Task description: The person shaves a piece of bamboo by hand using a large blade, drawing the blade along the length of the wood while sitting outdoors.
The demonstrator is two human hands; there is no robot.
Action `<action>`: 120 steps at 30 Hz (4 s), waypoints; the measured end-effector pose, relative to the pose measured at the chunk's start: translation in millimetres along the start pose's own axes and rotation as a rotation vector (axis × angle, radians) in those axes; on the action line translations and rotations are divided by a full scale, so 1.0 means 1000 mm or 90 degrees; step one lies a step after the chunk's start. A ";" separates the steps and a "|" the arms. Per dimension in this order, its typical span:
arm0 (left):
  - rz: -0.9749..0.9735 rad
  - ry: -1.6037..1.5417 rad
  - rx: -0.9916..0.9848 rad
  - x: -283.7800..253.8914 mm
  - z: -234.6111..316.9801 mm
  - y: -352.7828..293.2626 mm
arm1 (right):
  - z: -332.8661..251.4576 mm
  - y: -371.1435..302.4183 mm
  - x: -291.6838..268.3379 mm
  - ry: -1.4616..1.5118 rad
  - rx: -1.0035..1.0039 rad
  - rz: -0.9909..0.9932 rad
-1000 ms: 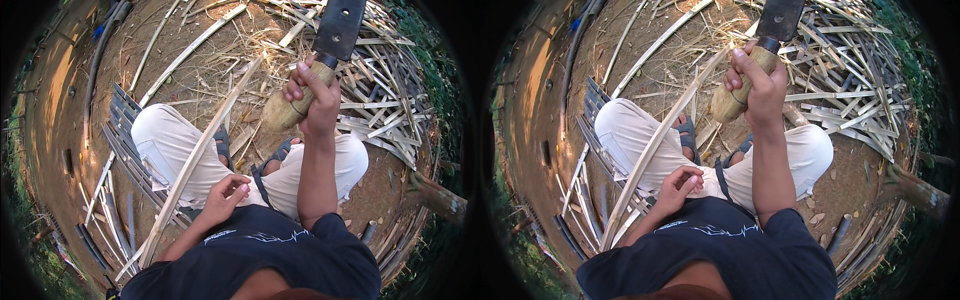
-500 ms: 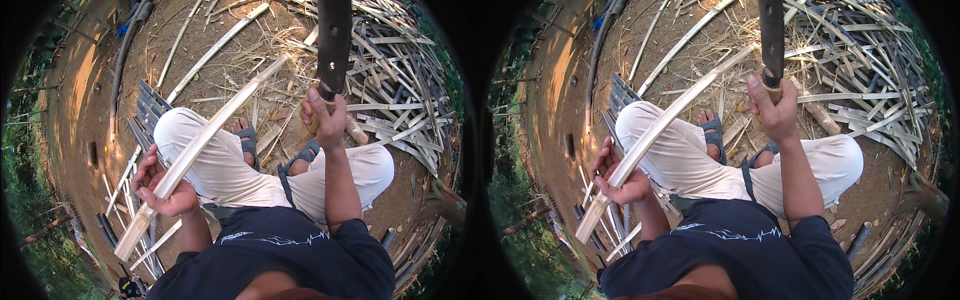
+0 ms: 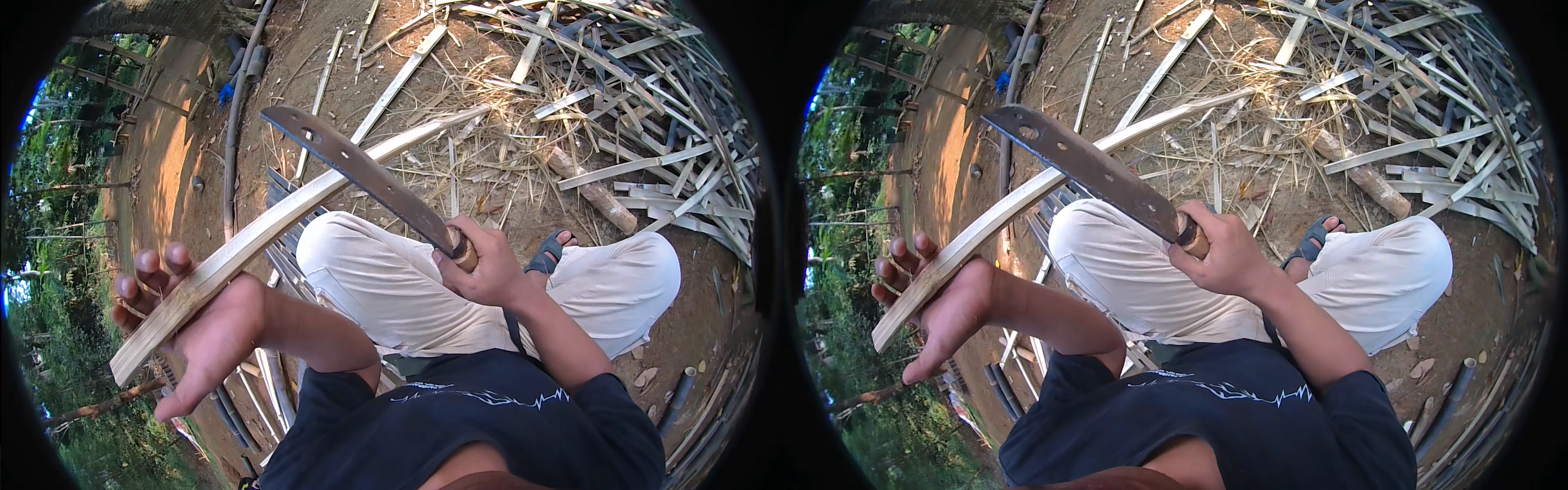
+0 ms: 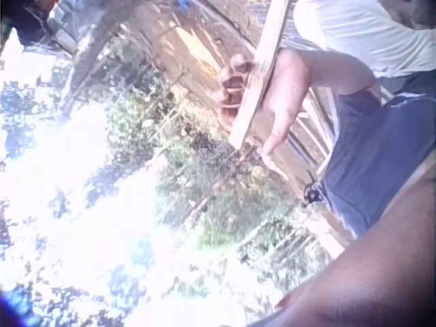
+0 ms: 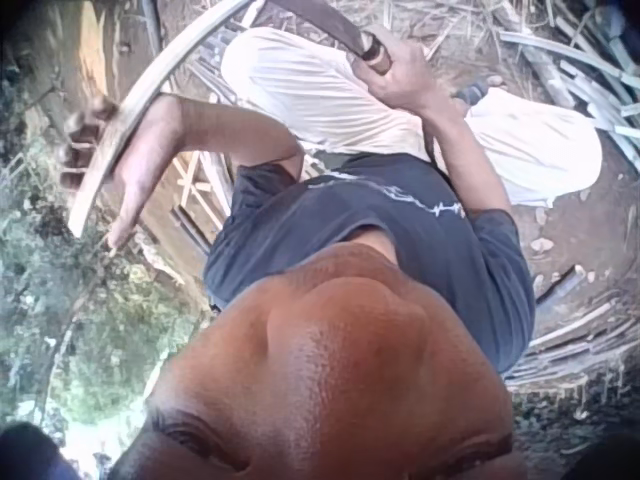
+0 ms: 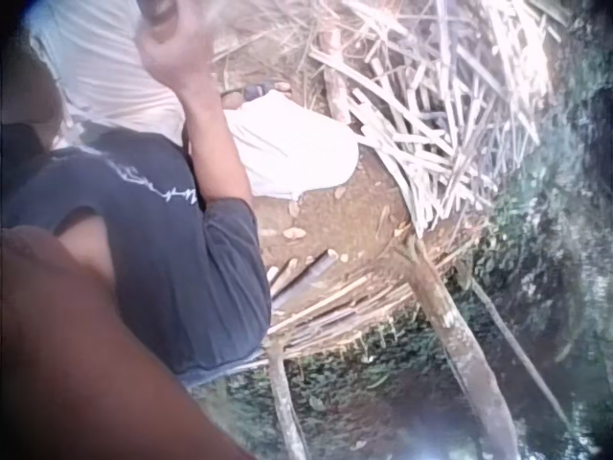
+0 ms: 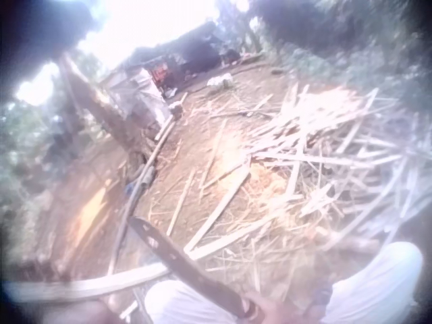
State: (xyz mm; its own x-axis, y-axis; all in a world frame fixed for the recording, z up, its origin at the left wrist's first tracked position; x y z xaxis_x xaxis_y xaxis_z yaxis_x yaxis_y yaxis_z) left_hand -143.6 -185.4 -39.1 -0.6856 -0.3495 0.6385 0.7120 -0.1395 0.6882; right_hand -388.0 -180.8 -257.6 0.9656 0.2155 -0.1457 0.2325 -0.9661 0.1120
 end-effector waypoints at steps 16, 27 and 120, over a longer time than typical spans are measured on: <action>-0.076 -0.001 -0.126 -0.021 0.069 -0.043 | -0.053 -0.043 0.038 -0.113 -0.086 -0.117; 0.090 -0.034 -0.035 -0.066 0.110 -0.084 | -0.062 -0.084 0.045 -0.262 -0.116 -0.188; 0.053 0.154 -0.081 -0.126 0.073 -0.072 | 0.096 0.004 -0.020 -0.441 0.154 -0.146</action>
State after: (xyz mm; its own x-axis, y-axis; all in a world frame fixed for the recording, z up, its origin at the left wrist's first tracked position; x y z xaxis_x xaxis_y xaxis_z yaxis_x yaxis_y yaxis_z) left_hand -119.7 -63.4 -143.5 -0.5792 -0.5734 0.5794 0.7877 -0.2106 0.5789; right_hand -417.1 -202.8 -348.8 0.5845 0.3523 -0.7309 0.3088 -0.9296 -0.2012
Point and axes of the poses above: each hand's wrist, its own y-axis towards the middle knuckle, its own x-axis out of the palm, z = x × y, the point moved 6 cm from there along y, towards the middle knuckle, and after that the axes turned 2 degrees about x, right-handed, at the moved point
